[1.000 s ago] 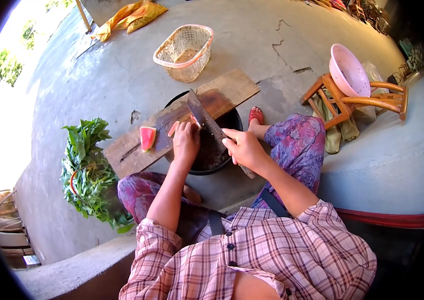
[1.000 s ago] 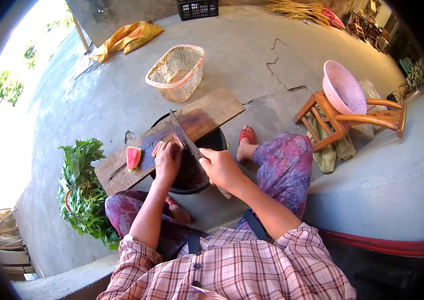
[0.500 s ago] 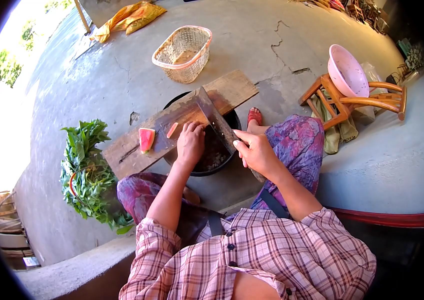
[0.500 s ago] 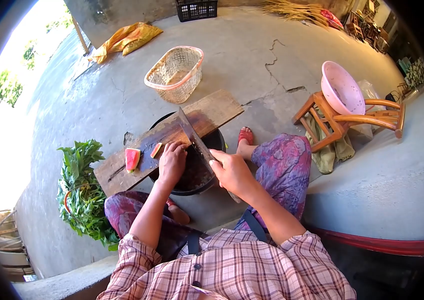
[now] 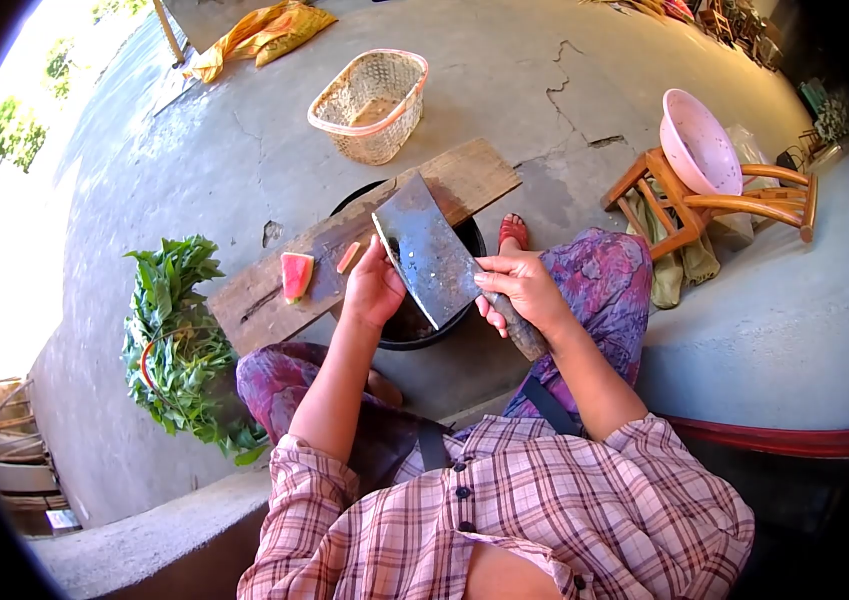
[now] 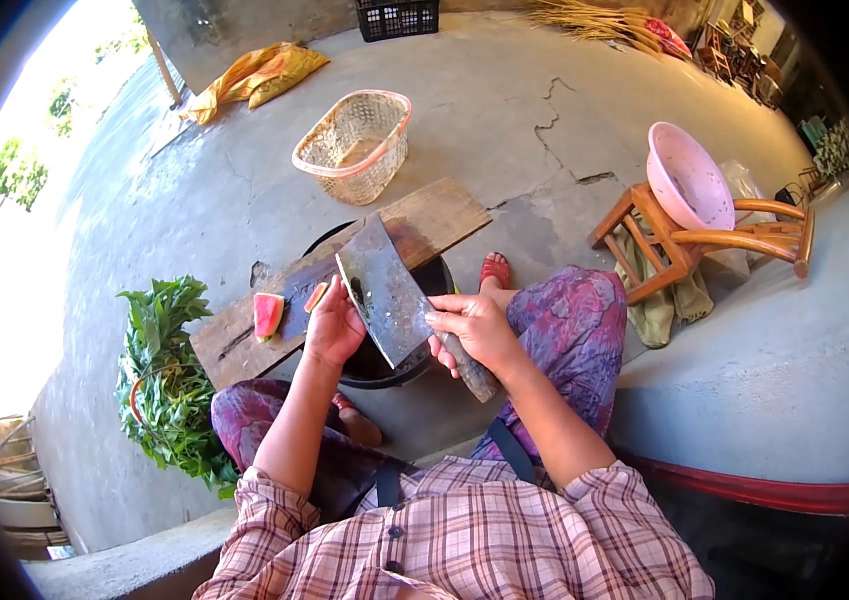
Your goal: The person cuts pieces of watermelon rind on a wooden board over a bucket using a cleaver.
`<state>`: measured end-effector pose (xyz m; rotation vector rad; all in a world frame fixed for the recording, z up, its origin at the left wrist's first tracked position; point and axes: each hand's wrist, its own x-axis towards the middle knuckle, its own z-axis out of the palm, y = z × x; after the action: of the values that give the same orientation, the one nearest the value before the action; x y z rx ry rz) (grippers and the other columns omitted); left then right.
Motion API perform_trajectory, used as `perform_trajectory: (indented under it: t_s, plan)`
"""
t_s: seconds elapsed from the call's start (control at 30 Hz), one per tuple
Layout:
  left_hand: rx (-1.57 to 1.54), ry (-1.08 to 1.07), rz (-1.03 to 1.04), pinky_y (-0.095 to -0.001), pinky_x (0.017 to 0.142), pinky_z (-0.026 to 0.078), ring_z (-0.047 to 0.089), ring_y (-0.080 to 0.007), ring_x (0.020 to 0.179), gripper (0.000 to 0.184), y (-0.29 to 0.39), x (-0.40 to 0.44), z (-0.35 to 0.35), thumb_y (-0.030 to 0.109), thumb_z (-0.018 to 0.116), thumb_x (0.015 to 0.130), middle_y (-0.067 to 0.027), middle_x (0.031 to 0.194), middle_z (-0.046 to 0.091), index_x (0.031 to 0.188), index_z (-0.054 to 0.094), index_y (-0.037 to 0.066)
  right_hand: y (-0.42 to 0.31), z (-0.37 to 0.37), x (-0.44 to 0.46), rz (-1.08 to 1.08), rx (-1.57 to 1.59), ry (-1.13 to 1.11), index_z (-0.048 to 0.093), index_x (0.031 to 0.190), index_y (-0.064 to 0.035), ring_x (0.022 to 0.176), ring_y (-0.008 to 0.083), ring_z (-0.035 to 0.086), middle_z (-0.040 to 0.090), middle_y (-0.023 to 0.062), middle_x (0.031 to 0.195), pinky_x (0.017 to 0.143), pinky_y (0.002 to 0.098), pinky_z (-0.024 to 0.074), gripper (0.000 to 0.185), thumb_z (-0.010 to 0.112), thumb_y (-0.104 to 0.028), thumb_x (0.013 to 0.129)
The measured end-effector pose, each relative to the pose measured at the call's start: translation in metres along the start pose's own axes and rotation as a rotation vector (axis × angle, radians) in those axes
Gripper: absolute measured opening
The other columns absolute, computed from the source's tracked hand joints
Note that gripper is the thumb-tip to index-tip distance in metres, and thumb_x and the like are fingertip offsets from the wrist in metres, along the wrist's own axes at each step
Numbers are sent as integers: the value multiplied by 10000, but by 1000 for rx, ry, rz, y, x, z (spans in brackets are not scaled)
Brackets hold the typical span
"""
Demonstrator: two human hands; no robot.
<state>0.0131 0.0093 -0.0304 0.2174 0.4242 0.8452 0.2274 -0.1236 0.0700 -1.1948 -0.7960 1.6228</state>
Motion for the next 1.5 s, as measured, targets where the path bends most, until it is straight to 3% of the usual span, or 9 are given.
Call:
perform_trajectory:
  t_s: [0.17, 0.43, 0.53, 0.67, 0.83, 0.93, 1.1, 1.33, 1.5]
  plan:
    - [32, -57, -125, -404, 925, 555, 686, -247, 959, 320, 4, 6, -28, 278, 449, 1074, -120, 1040, 710, 1167, 619, 24, 8, -7, 5, -16, -14, 77, 636, 1232, 16, 473, 134, 588, 643, 85, 703, 399, 281, 494, 280, 589, -112, 987]
    - [979, 94, 1, -303, 806, 558, 701, -212, 953, 212, -3, -6, -13, 18, 596, 946, -168, 1055, 734, 1145, 641, -42, 9, -2, 6, -172, -191, 200, 578, 1322, 75, 465, 138, 583, 639, 75, 686, 384, 279, 466, 376, 605, -76, 979]
    - [1510, -44, 298, -293, 749, 558, 709, -197, 918, 214, -6, -15, 0, 13, 607, 925, -142, 1071, 740, 1129, 662, -18, 8, 3, 5, -169, -255, 210, 557, 1340, 91, 460, 142, 580, 640, 74, 679, 382, 282, 459, 403, 614, -66, 973]
    - [2127, 272, 1021, -396, 818, 511, 648, -285, 930, 219, 7, -22, 14, 72, 688, 838, -97, 965, 678, 1055, 680, 50, 9, 6, 5, -171, -325, 187, 563, 1348, 71, 450, 130, 570, 624, 59, 659, 384, 276, 452, 394, 600, -69, 982]
    - [2347, 617, 812, -459, 859, 495, 618, -331, 993, 193, 43, -20, -6, 175, 738, 836, -142, 1015, 656, 987, 686, 67, 14, 7, 7, -179, -407, 180, 584, 1361, 16, 442, 107, 558, 608, 30, 650, 399, 265, 444, 376, 575, -95, 1001]
    - [2074, 654, 705, -473, 823, 506, 655, -344, 944, 212, 45, -13, -8, 238, 749, 861, -178, 969, 680, 948, 710, 49, 10, 10, 6, -187, -462, 180, 584, 1362, 14, 445, 102, 565, 617, 30, 653, 408, 264, 446, 379, 579, -98, 1000]
    - [1734, 244, 580, -434, 789, 540, 670, -375, 885, 166, 35, -8, -4, 117, 716, 867, -194, 963, 685, 1001, 703, 19, 9, 17, 7, -220, -601, 165, 597, 1332, 31, 487, 153, 617, 642, 77, 656, 453, 293, 477, 373, 597, -99, 982]
    - [2096, 389, 868, -434, 885, 505, 602, -359, 1032, 187, 21, -6, -11, 90, 669, 853, -159, 1059, 649, 1038, 675, 61, 14, 25, 12, -624, -1029, 172, 635, 1222, 55, 781, 418, 679, 678, 273, 870, 684, 467, 546, 341, 616, -87, 913]
    - [2093, 217, 886, -424, 906, 494, 577, -354, 1065, 180, 16, -4, -6, 56, 647, 838, -141, 1073, 649, 1016, 673, 53, 25, 26, 13, -725, -1214, 167, 657, 1181, 48, 670, 366, 680, 687, 230, 783, 608, 422, 550, 300, 630, -69, 906]
